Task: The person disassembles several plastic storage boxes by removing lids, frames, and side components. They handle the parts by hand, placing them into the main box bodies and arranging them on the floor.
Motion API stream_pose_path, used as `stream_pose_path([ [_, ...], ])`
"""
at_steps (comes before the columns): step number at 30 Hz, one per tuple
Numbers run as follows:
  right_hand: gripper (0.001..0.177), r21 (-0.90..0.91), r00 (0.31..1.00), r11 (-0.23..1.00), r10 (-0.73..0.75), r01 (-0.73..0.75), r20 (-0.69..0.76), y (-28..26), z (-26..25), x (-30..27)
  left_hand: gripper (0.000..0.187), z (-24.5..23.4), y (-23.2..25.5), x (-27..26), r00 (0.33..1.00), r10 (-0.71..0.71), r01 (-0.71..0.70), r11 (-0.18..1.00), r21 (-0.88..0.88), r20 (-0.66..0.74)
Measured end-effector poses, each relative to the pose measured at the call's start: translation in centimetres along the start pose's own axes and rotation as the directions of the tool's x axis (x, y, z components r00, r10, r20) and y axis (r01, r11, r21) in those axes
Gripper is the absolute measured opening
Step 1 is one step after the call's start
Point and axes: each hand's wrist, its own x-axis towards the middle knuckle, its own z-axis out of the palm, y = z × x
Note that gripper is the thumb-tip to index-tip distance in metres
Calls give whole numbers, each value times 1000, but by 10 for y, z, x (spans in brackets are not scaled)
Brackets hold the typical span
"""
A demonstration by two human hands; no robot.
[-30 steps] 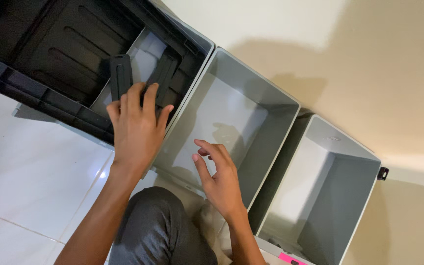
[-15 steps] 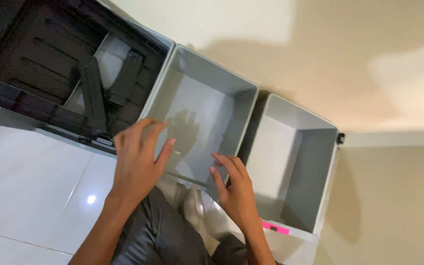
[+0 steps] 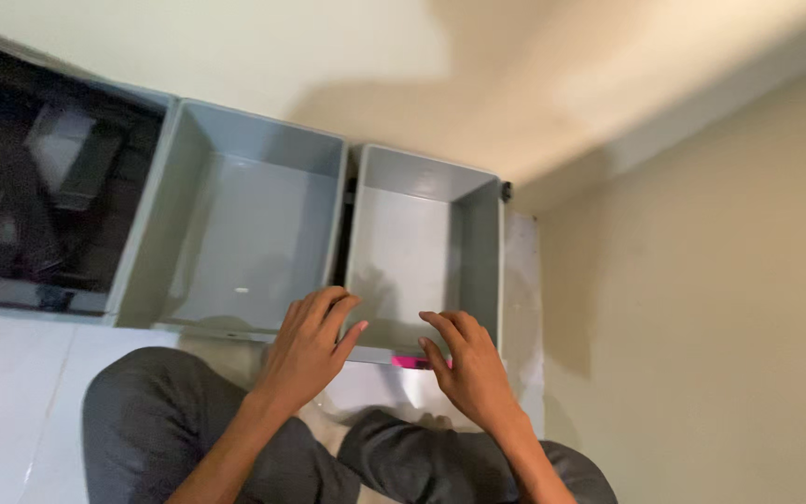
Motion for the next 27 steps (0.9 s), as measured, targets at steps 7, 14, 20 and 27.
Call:
stream_pose_path([
  [7,36,8,997,997,71,-71,-19,72,-34,-10,34,52,28,40,989,145,-145,989,-11,37],
  [14,36,132,978,970,209,-206,-9,145,-38,31,31,99,27,109,972,223,-221,975,-24,77],
  [20,32,272,960,930,273,-246,-67,223,-26,95,39,144,22,176,964,217,-216,976,-23,154],
  [27,36,594,953,777,298,-207,-58,290,7,153,51,186,17,240,956,168,-170,985,-11,241],
])
